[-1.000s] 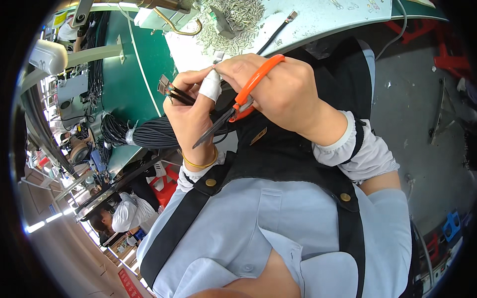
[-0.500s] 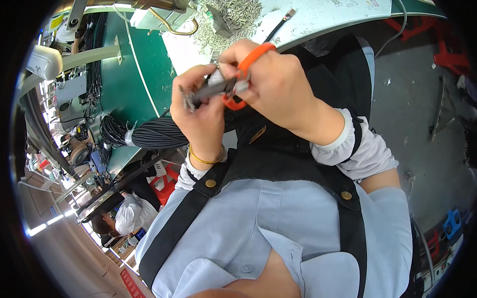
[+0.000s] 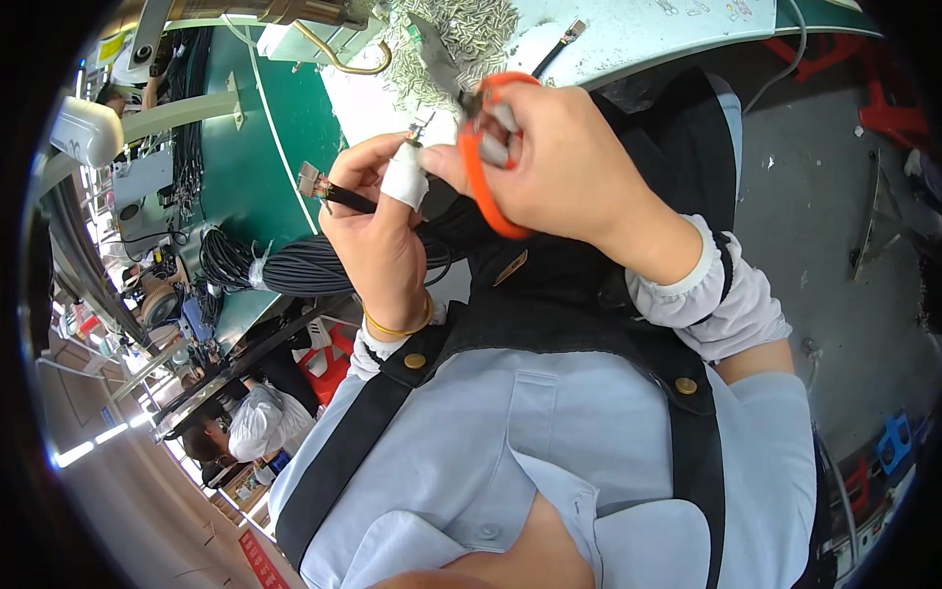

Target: Trimming and preparing small electronic components using hand snips at a factory workstation.

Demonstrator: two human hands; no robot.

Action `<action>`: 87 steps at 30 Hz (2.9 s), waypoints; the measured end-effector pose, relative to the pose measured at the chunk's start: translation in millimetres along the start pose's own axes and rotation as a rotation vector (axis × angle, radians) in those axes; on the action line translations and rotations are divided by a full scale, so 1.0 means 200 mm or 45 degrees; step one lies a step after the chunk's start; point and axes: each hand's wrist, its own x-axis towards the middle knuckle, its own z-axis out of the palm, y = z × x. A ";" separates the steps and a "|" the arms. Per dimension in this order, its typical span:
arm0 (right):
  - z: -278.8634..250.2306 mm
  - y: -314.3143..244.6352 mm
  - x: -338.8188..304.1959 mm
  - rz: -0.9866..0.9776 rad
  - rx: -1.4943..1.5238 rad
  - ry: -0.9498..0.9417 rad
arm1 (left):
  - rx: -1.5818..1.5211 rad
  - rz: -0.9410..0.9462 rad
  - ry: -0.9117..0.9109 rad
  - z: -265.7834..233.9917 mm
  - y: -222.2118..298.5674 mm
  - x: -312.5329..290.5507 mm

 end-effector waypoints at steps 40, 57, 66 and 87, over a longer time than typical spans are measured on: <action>-0.02 0.05 0.38 0.238 -0.013 0.093 | -0.420 -0.626 -0.308 -0.10 -0.09 0.48; -0.02 0.03 0.23 0.157 0.105 0.091 | -0.404 -0.513 -0.332 -0.10 -0.05 0.31; -0.07 -0.03 0.06 -0.576 -0.956 0.549 | -0.016 -0.080 -0.255 -0.02 -0.05 0.06; -0.14 0.29 -0.20 -0.192 -1.398 -0.437 | -0.718 -0.276 -0.250 -0.12 -0.02 0.07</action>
